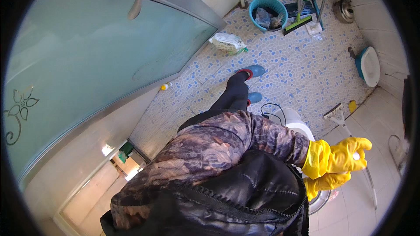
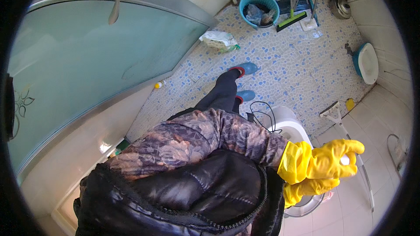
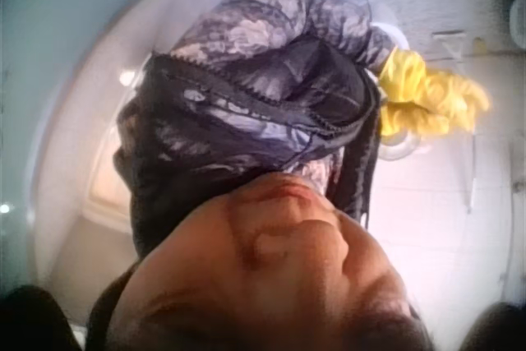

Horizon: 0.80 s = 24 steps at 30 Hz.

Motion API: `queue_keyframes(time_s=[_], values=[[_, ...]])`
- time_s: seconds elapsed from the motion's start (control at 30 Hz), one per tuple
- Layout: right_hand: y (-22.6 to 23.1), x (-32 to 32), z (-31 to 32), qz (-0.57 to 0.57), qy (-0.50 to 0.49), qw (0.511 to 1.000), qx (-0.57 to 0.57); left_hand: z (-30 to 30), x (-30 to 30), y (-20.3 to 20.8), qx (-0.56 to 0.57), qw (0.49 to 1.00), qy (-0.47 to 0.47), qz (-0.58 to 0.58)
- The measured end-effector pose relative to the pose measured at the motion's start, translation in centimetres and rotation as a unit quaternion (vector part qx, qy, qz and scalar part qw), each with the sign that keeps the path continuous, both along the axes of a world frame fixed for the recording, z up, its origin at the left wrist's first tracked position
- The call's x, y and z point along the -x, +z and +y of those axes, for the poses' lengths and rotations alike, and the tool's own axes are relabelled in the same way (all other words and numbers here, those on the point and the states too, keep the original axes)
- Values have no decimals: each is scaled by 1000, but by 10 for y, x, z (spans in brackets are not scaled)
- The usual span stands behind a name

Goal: The person moves a blue stool, then picks up a yellow basin and a white bottle from a cluttered counter. They rinse the basin under the sink faucet, pour out the water, and place the basin aside. The person opens the white bottle, pours some of its contents into the toilet bowl, closes the bottle, and places it on a shelf. They rinse their gloved hands under the faucet, then move a red watering can and a beige basin on the floor before rinsing their hands again.

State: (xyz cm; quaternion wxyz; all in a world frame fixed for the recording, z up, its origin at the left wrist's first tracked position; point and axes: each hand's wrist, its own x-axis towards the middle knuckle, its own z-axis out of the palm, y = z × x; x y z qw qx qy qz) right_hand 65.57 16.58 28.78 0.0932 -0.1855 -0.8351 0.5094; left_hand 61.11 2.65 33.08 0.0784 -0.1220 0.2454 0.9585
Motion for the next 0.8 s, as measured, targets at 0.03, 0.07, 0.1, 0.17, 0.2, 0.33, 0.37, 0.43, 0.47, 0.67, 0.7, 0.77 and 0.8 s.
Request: queue_keyframes(time_s=[0.03,0.07,0.1,0.17,0.2,0.33,0.37,0.43,0.47,0.67,0.7,0.77,0.8], values=[[0,4,-8,-7,-11,999,-35,-5,8,-2,-76,997,-30,-13],[-1,8,-12,-16,-20,997,-68,-8,15,-3,-92,995,-20,11],[2,10,-17,-8,18,996,-90,-13,21,-4,18,998,19,51],[8,16,-16,20,143,981,-126,-25,25,-10,168,974,40,144],[9,18,-12,43,253,954,-155,-35,32,-16,87,966,50,240],[11,36,13,-227,242,937,-109,-73,37,-28,93,942,-98,306],[9,39,20,-259,246,924,-136,-73,33,-25,101,923,-129,347],[3,43,13,-290,232,913,-166,-85,34,-26,131,951,-87,267],[2,44,4,-222,253,919,-207,-87,33,-25,147,958,-62,239],[18,38,-82,44,262,907,-328,-90,47,-28,106,987,3,124],[24,35,-88,-3,242,934,-262,-89,50,-30,124,978,-14,167],[36,25,-96,-70,205,950,-227,-86,53,-29,88,970,-91,208],[41,19,-96,-109,170,957,-210,-83,54,-27,81,961,-129,230]])
